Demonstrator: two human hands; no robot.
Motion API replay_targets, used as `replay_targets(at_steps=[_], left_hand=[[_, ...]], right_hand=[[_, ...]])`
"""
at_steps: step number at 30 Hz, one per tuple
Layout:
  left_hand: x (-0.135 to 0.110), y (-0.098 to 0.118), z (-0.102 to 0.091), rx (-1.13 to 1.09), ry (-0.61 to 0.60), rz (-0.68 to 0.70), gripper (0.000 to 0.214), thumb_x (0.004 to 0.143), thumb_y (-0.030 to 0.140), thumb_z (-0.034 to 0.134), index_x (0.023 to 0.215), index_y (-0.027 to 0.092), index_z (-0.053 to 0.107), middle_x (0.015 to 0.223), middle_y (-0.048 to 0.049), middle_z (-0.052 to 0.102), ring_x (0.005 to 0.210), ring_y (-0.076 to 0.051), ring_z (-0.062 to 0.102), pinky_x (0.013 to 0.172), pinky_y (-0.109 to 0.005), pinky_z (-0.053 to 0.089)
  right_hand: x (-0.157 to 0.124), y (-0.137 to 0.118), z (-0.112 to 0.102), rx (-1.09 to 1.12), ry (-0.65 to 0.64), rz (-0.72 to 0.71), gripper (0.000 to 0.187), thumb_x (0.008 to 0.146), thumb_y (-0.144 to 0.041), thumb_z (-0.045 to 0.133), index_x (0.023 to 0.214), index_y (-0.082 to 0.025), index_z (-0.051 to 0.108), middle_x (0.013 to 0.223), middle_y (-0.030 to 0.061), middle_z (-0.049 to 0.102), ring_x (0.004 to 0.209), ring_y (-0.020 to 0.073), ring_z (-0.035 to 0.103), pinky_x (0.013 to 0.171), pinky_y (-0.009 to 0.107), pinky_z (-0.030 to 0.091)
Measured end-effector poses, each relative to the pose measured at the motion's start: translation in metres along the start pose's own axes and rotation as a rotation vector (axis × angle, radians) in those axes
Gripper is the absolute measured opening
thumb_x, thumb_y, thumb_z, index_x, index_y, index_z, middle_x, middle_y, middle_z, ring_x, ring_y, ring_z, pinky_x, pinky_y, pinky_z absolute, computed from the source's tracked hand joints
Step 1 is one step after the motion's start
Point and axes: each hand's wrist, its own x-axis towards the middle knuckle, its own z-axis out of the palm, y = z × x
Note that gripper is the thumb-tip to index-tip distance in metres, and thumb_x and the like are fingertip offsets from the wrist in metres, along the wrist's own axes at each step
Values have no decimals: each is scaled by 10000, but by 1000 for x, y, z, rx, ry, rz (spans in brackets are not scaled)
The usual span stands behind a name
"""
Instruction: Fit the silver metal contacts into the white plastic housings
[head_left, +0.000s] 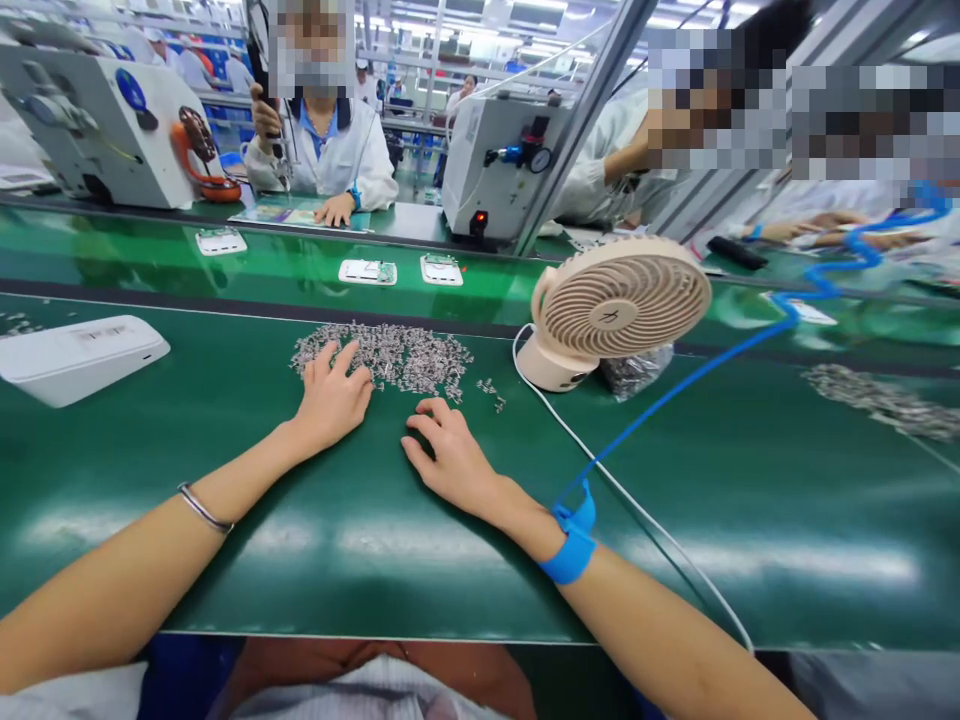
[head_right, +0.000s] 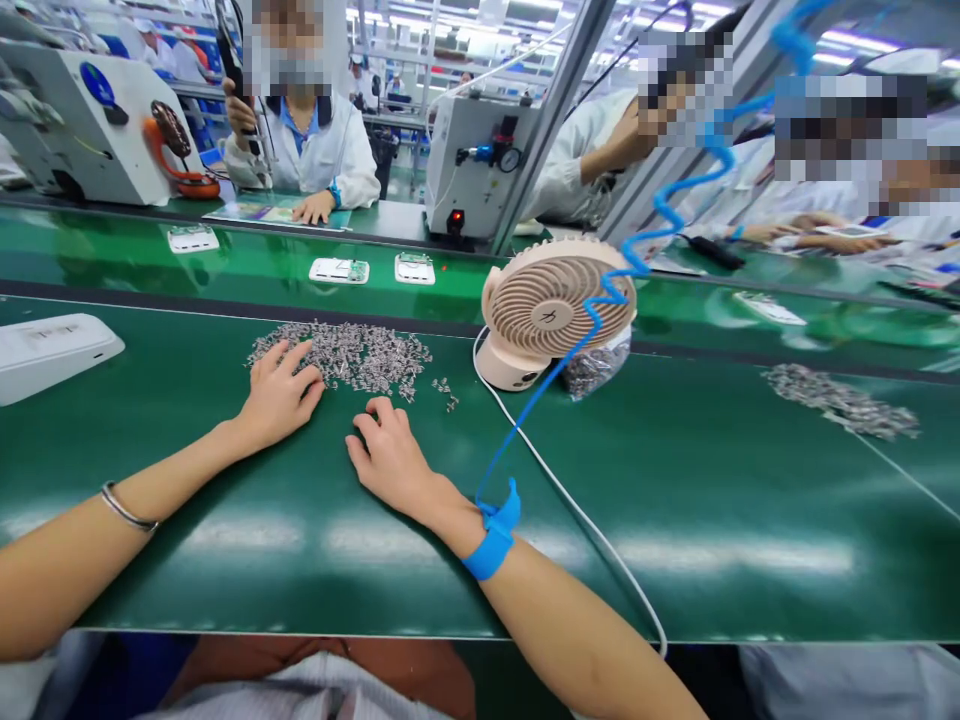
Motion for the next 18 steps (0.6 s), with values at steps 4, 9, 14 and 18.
replay_targets(at_steps=[4,9,14,18], left_hand=[[4,-2,1,-17,45,-64,289,879,239,364,845,153,638,1309,-145,504,1224,-351,386,928,-505,345],[0,-5,-6,-61,72,-71,292,894,248,339,873,171,620,1079,-124,641,1074,-287,505,880,-436,352],[-12,5,-11,-156,11,93,303,900,274,336,819,185,614,776,-65,670,778,-213,563,790,-375,370],[-27,20,-13,-243,-38,252,327,904,248,312,783,189,610,718,-37,654,707,-177,544,746,-321,401]], right_hand=[[0,2,1,25,3,-5,161,846,-206,482,917,-132,606,1018,139,549,886,220,548,805,399,475],[1,3,0,54,7,4,150,843,-206,481,896,-142,606,1011,131,564,891,212,556,807,394,473],[1,-2,-3,147,73,63,212,847,-223,488,1034,-162,569,947,91,607,805,177,571,761,347,492],[-2,-7,-5,151,96,-13,224,868,-184,443,1053,-158,567,910,82,631,758,164,574,724,313,491]])
